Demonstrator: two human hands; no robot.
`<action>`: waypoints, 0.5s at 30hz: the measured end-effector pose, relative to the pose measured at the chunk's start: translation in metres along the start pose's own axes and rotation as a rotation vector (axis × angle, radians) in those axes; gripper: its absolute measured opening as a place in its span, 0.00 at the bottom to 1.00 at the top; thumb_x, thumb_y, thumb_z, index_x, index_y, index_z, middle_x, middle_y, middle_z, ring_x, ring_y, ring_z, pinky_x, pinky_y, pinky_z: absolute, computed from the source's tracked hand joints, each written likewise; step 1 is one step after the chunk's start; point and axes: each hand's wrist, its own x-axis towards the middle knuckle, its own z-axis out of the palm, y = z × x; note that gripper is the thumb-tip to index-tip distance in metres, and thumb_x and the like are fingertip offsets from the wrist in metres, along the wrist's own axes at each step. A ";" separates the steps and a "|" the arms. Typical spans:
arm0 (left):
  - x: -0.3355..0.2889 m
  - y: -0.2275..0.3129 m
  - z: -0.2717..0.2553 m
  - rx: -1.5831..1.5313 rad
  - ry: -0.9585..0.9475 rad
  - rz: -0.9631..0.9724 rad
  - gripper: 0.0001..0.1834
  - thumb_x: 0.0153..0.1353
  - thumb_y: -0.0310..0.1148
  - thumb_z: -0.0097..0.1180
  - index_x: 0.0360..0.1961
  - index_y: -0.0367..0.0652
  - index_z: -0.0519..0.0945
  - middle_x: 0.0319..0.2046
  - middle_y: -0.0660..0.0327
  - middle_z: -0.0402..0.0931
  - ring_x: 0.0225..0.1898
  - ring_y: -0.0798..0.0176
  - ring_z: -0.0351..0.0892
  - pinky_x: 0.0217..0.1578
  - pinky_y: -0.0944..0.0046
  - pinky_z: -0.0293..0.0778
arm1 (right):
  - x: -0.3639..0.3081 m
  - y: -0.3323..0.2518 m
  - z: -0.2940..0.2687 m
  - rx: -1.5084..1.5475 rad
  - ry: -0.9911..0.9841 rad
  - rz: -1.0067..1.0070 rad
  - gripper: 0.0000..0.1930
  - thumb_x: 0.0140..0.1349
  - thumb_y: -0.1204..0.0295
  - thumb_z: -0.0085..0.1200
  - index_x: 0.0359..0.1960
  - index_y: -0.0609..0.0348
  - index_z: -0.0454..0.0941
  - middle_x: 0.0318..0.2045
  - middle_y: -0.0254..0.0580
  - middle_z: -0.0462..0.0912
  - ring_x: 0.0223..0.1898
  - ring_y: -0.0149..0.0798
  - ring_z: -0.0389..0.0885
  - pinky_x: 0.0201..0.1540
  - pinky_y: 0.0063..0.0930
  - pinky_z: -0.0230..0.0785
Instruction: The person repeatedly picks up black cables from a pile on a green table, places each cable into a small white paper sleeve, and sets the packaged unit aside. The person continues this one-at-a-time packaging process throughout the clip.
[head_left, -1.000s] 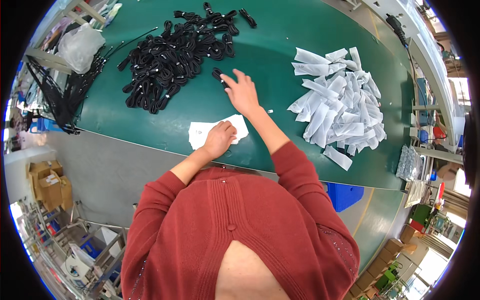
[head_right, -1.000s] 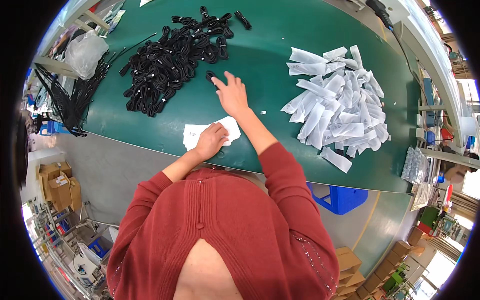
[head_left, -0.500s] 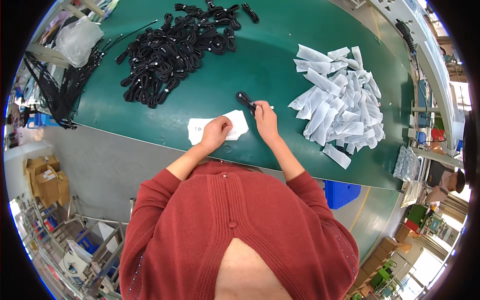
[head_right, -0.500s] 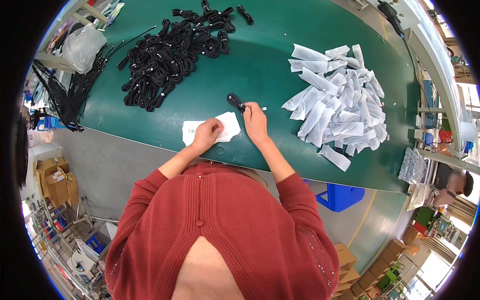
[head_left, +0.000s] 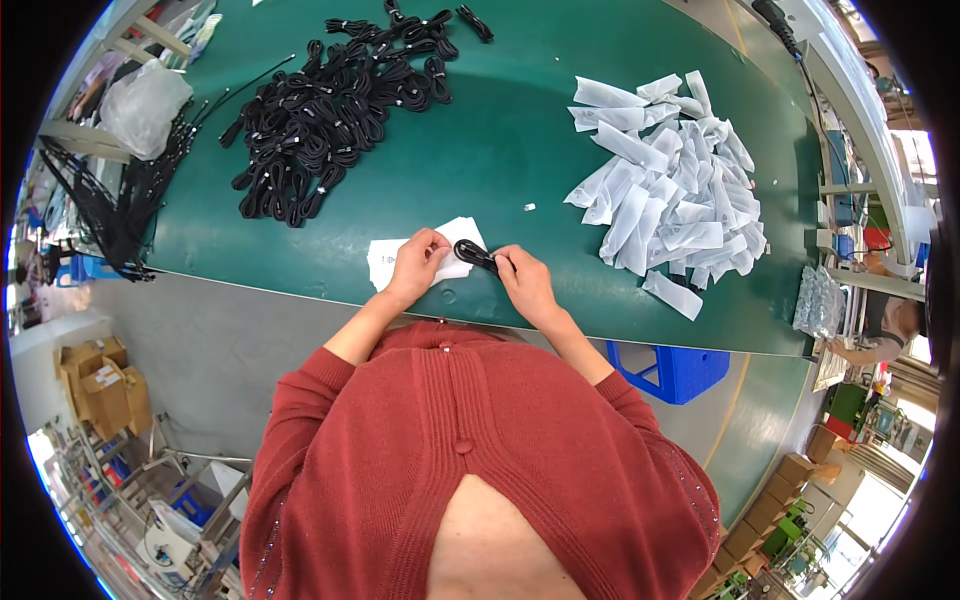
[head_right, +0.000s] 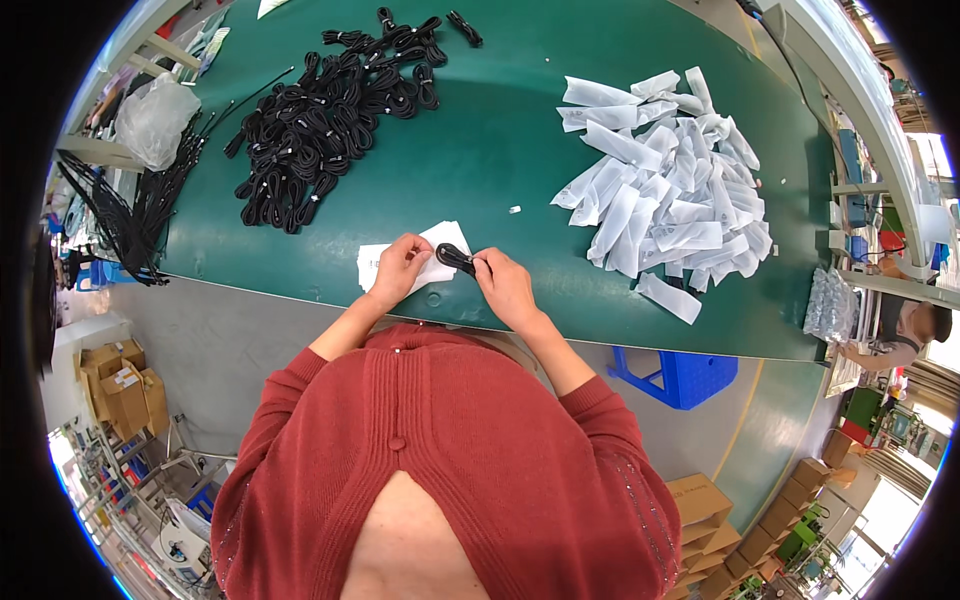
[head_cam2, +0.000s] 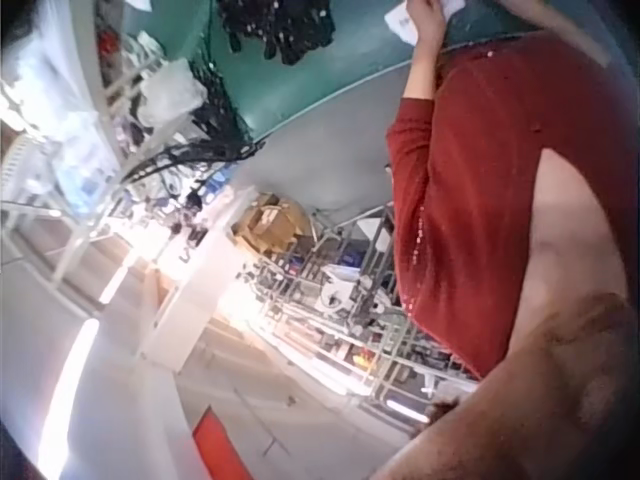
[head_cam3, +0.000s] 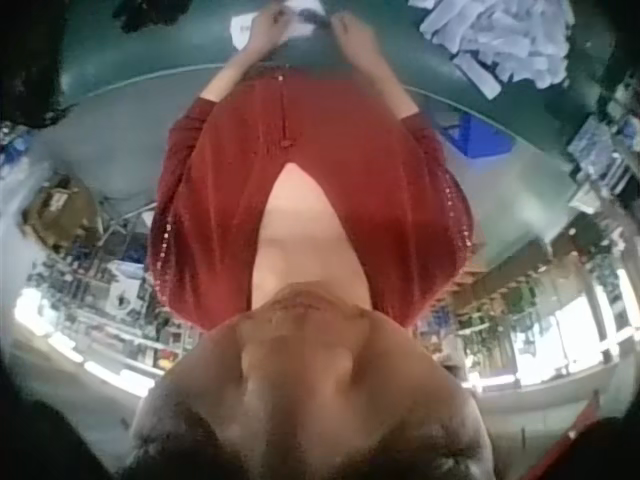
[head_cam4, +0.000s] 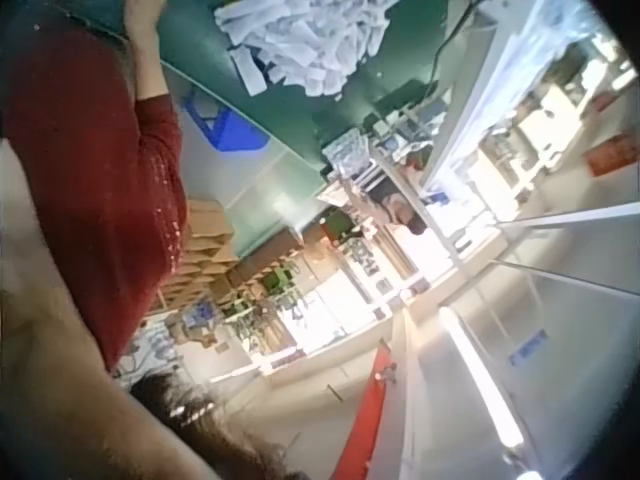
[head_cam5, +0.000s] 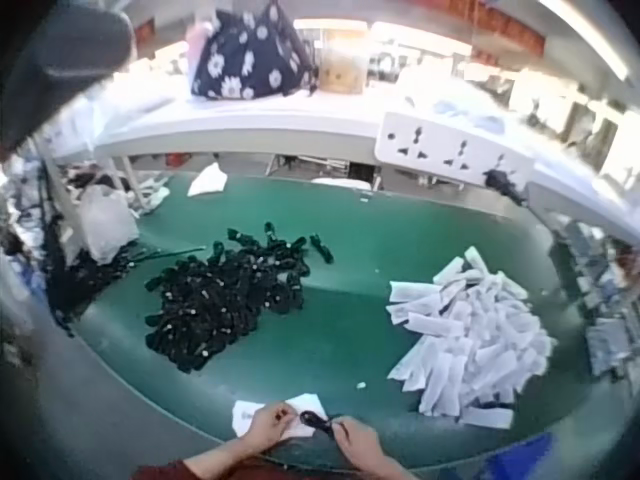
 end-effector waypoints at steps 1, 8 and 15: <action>0.000 0.000 -0.001 -0.008 0.015 -0.017 0.03 0.61 0.24 0.58 0.36 0.38 0.77 0.32 0.61 0.79 0.32 0.67 0.75 0.35 0.67 0.72 | 0.000 0.002 -0.001 0.021 -0.006 0.019 0.08 0.67 0.69 0.50 0.39 0.61 0.76 0.32 0.53 0.81 0.33 0.56 0.80 0.36 0.44 0.71; -0.004 0.007 -0.002 -0.040 0.003 0.027 0.02 0.61 0.24 0.57 0.35 0.39 0.76 0.36 0.61 0.79 0.36 0.67 0.75 0.36 0.68 0.71 | 0.000 0.002 0.002 0.100 -0.080 0.087 0.11 0.69 0.67 0.47 0.38 0.62 0.77 0.28 0.50 0.81 0.28 0.48 0.80 0.33 0.40 0.70; -0.005 0.030 -0.007 0.024 -0.055 0.279 0.05 0.57 0.19 0.57 0.33 0.39 0.75 0.36 0.58 0.78 0.40 0.54 0.76 0.39 0.59 0.73 | 0.006 0.004 0.001 0.692 -0.337 0.573 0.15 0.71 0.65 0.44 0.35 0.65 0.76 0.23 0.40 0.80 0.14 0.26 0.64 0.16 0.24 0.55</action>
